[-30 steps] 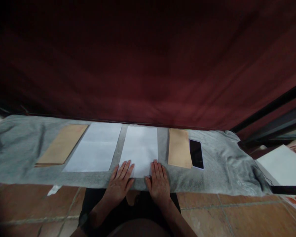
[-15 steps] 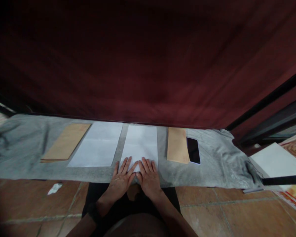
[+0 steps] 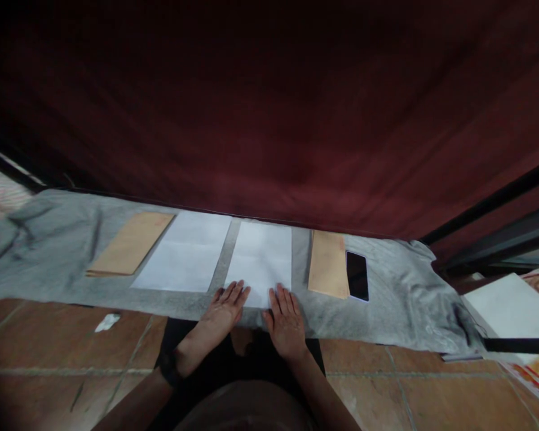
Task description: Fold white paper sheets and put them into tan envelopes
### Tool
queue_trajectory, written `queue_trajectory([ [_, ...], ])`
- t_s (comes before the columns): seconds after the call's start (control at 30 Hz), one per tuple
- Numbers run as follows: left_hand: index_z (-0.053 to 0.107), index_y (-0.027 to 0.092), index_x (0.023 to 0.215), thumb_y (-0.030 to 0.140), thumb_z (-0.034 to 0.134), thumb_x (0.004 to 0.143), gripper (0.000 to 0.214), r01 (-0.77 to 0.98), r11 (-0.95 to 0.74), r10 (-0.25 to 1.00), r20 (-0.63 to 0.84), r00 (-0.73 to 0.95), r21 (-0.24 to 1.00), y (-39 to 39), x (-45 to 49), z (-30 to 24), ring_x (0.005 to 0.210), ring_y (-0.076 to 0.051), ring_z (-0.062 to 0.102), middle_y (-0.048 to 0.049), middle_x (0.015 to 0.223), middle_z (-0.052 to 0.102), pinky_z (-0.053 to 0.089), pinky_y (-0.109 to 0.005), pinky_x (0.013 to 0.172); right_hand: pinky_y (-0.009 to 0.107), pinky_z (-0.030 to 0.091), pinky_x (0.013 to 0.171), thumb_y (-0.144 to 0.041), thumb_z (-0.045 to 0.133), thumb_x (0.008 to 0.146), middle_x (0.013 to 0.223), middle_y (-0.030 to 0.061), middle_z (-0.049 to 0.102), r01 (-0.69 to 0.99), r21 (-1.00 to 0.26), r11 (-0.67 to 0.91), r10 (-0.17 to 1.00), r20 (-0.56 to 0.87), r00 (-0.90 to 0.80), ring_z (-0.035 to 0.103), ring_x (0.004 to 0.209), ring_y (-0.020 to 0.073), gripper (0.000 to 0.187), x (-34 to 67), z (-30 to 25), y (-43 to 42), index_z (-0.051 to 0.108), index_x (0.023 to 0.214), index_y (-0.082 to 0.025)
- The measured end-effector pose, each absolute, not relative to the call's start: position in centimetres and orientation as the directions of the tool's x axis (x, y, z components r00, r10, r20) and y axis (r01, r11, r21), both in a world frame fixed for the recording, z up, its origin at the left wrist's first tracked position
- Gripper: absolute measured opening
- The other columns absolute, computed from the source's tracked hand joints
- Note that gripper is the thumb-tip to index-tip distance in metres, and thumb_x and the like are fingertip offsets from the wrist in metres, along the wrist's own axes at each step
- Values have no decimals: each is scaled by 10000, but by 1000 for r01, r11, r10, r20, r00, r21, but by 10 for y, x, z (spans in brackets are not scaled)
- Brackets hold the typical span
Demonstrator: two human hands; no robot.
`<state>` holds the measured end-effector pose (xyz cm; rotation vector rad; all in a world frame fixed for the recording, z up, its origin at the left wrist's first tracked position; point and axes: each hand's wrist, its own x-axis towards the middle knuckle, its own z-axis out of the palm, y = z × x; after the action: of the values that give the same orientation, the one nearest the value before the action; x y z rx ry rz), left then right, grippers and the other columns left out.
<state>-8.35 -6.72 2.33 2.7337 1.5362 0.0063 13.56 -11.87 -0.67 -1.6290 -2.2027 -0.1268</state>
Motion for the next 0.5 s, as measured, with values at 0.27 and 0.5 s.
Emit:
queue_trajectory([
  [0.27, 534, 177, 1447, -24, 332, 865, 648, 855, -511, 851, 85, 518, -90, -77, -81, 26, 1396, -305, 509, -149, 1526, 517, 463, -548, 1091, 511, 337, 1193, -379, 423, 1063, 1613, 154, 382, 935, -144, 323, 900, 354, -256, 404, 1467, 302, 571, 137, -7, -120, 340, 1586, -168],
  [0.5, 505, 149, 1467, 25, 362, 906, 592, 852, -508, 850, 91, 520, -123, -85, -83, 29, 1430, -289, 465, -138, 1561, 476, 401, -516, 1150, 539, 291, 1206, -406, 381, 1074, 1591, 163, 418, 938, -117, 325, 913, 298, -279, 415, 1455, 309, 536, 139, 0, -119, 415, 1546, -153],
])
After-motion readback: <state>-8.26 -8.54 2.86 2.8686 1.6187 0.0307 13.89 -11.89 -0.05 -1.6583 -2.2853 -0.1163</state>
